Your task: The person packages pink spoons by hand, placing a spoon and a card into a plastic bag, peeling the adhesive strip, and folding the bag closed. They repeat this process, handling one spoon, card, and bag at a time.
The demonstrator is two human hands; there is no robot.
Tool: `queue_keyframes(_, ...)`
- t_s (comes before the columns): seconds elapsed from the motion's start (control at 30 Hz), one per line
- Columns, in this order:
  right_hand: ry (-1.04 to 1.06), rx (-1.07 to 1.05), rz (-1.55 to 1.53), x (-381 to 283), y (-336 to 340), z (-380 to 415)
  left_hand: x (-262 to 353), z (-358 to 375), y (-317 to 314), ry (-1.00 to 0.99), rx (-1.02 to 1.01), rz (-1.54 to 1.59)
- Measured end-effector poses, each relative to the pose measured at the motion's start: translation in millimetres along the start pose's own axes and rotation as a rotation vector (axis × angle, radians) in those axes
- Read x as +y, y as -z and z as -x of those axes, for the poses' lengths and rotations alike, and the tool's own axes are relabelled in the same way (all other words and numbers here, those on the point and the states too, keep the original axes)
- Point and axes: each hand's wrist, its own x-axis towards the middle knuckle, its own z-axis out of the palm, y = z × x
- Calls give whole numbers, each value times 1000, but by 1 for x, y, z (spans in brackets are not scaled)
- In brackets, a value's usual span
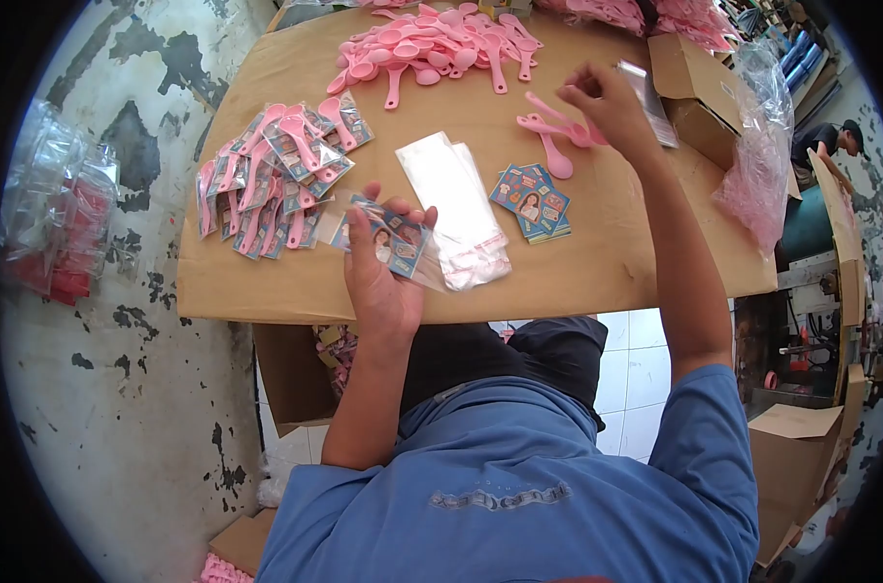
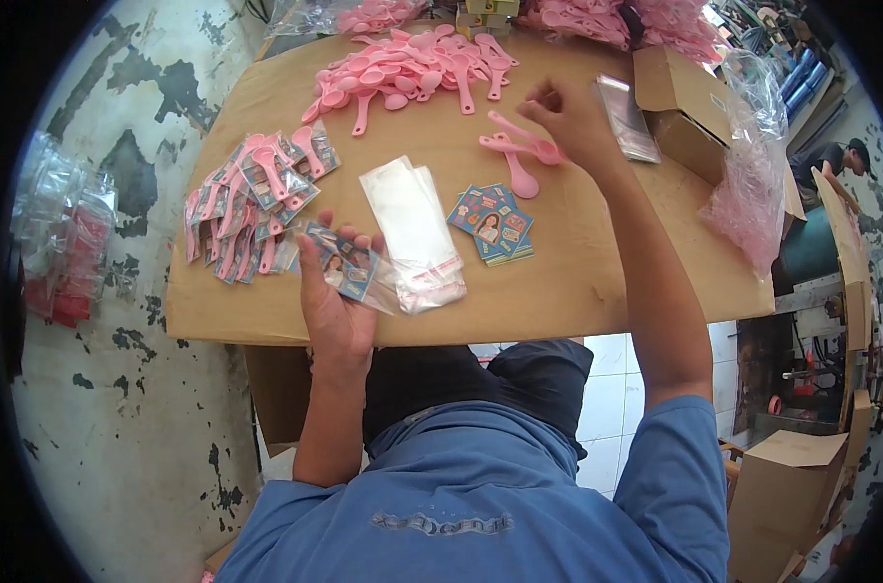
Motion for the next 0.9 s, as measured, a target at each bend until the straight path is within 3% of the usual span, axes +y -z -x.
queue_keyframes(0.1, 88, 258, 100, -22, 27, 27, 0, -6, -2, -77, 11, 23)
queue_keyframes(0.2, -3, 324, -272, -50, 43, 67, 1, -12, -2, -165, 40, 33)
queue_keyframes(0.43, -348, 201, -779, -87, -2, 177, -2, -19, -16, -234, 37, 100)
queue_keyframes(0.53, -405, 153, -970, -96, -32, 198, -6, -16, -20, -210, 29, 93)
queue_keyframes(0.77, -431, 33, -1160, -136, -66, 201, -27, -3, -25, -52, -19, 95)
queue_keyframes(0.9, -383, -4, -1039, -146, -75, 203, -30, 7, -31, 91, -53, 88)
